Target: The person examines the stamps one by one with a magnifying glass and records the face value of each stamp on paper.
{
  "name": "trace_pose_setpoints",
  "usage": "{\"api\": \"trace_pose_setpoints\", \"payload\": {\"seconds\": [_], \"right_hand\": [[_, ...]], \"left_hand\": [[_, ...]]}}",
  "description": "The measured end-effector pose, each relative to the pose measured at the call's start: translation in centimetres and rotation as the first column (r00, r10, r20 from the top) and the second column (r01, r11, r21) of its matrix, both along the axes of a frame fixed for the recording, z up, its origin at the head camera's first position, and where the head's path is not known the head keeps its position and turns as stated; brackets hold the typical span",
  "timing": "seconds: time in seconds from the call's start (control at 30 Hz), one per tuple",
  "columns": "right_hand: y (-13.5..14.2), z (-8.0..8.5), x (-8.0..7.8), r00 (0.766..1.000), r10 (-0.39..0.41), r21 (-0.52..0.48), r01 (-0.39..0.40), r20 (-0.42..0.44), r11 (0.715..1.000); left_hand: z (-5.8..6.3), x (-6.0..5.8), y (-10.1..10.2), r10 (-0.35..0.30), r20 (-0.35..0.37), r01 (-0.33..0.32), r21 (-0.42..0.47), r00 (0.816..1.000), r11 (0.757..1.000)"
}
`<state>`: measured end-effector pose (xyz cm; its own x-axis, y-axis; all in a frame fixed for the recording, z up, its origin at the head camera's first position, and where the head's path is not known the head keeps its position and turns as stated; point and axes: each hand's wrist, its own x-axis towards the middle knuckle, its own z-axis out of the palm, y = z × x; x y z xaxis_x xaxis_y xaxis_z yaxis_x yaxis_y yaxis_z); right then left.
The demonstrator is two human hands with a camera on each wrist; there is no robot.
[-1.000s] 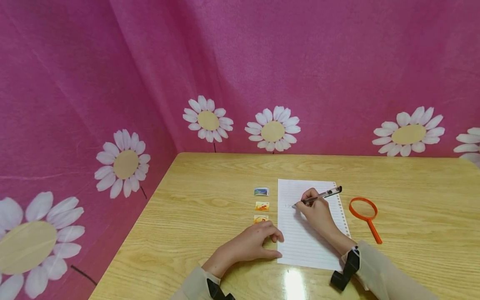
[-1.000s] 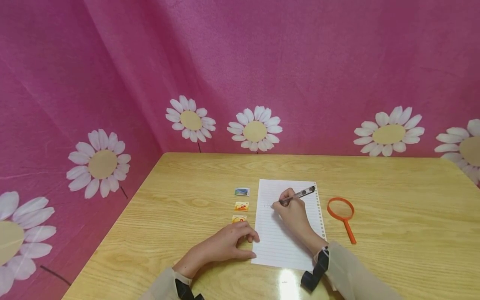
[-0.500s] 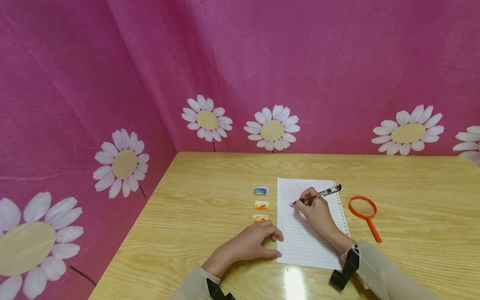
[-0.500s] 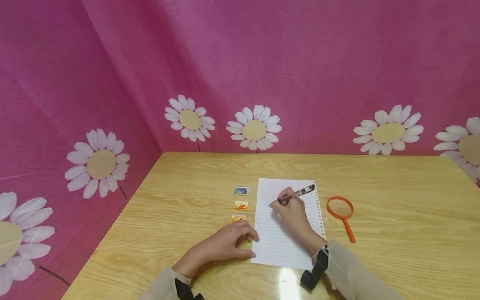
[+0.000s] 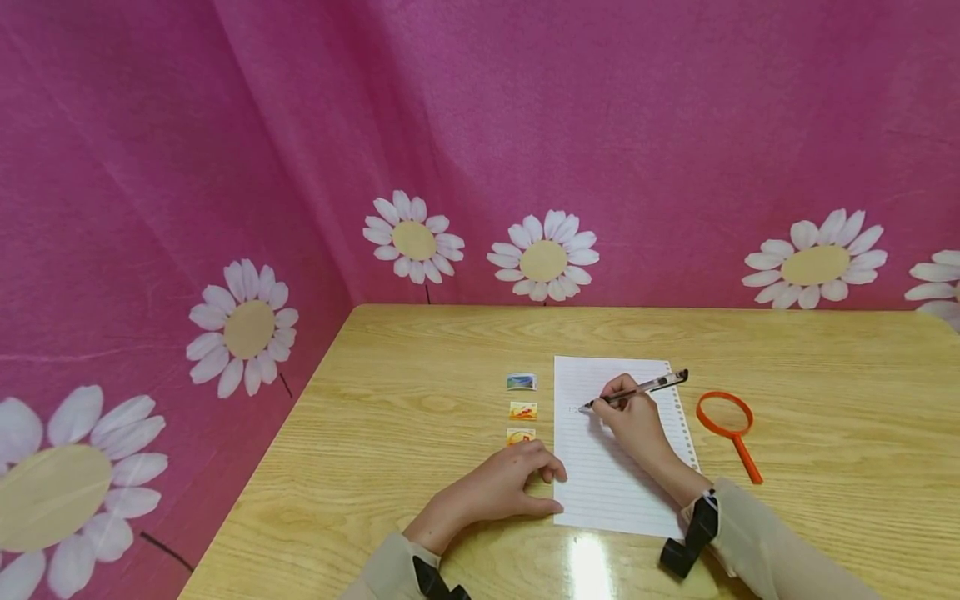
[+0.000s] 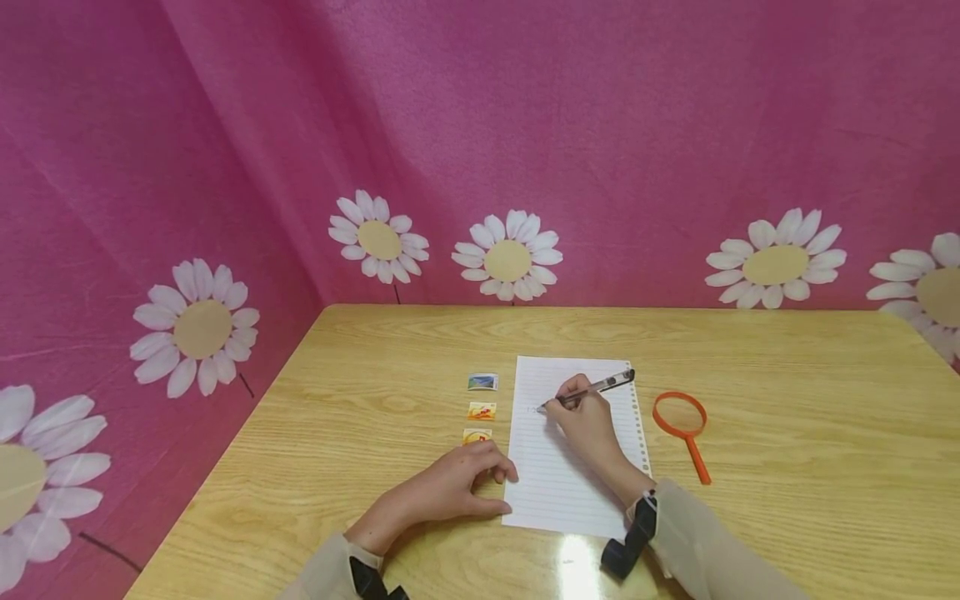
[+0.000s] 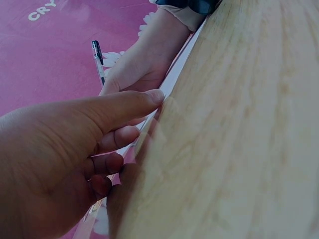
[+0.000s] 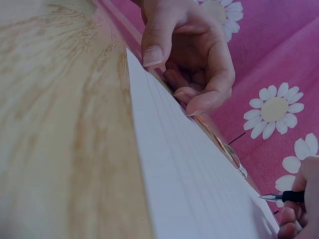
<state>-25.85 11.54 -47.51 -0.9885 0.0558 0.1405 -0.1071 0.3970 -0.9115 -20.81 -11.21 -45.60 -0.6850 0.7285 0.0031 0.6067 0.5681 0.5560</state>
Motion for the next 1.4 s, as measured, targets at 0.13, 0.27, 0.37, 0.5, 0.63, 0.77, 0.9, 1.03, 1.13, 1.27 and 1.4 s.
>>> {"api": "trace_pose_setpoints", "payload": {"seconds": [0.13, 0.27, 0.37, 0.5, 0.63, 0.77, 0.9, 1.03, 1.13, 1.27, 1.4], "right_hand": [[0.1, 0.1, 0.0, 1.000, 0.005, -0.001, -0.005, 0.003, 1.000], [0.2, 0.2, 0.0, 1.000, -0.005, -0.017, 0.005, 0.010, 1.000], [0.1, 0.2, 0.0, 1.000, -0.013, -0.042, 0.014, 0.027, 0.999], [0.2, 0.2, 0.0, 0.998, -0.027, -0.071, 0.030, 0.050, 0.997], [0.4, 0.2, 0.2, 0.998, -0.029, -0.101, 0.035, 0.058, 0.994], [0.8, 0.3, 0.3, 0.998, -0.017, -0.119, 0.025, 0.063, 0.993], [1.2, 0.4, 0.5, 0.998, -0.012, -0.119, 0.019, 0.059, 0.993], [1.6, 0.6, 0.8, 0.998, -0.010, -0.123, 0.017, 0.061, 0.992], [1.9, 0.6, 0.9, 0.998, -0.013, -0.132, 0.021, 0.064, 0.991], [2.4, 0.7, 1.1, 0.998, -0.020, -0.117, 0.027, 0.063, 0.993], [2.9, 0.8, 1.3, 0.998, -0.013, -0.117, 0.020, 0.062, 0.993]], "left_hand": [[0.0, -0.1, 0.1, 0.000, 0.003, 0.000, 0.000, 1.000, 1.000], [-0.1, -0.1, 0.2, -0.003, 0.002, 0.003, 0.006, 1.000, 1.000], [-0.2, -0.1, 0.1, -0.002, -0.004, 0.002, 0.005, 1.000, 1.000], [-0.3, 0.0, 0.1, -0.003, -0.017, 0.003, 0.005, 1.000, 1.000], [-0.3, 0.0, 0.1, -0.007, -0.026, 0.008, 0.008, 1.000, 1.000], [-0.3, 0.0, 0.0, -0.008, -0.034, 0.008, 0.012, 0.999, 1.000], [-0.3, 0.0, 0.0, -0.004, -0.030, 0.005, 0.011, 1.000, 1.000], [-0.2, 0.1, 0.0, -0.001, -0.023, 0.002, 0.011, 1.000, 1.000], [-0.3, 0.1, 0.0, -0.002, -0.022, 0.003, 0.017, 1.000, 1.000], [-0.3, 0.1, 0.0, 0.004, -0.013, -0.004, 0.011, 1.000, 1.000], [-0.3, 0.1, 0.0, 0.006, -0.012, -0.006, 0.009, 1.000, 1.000]]}}
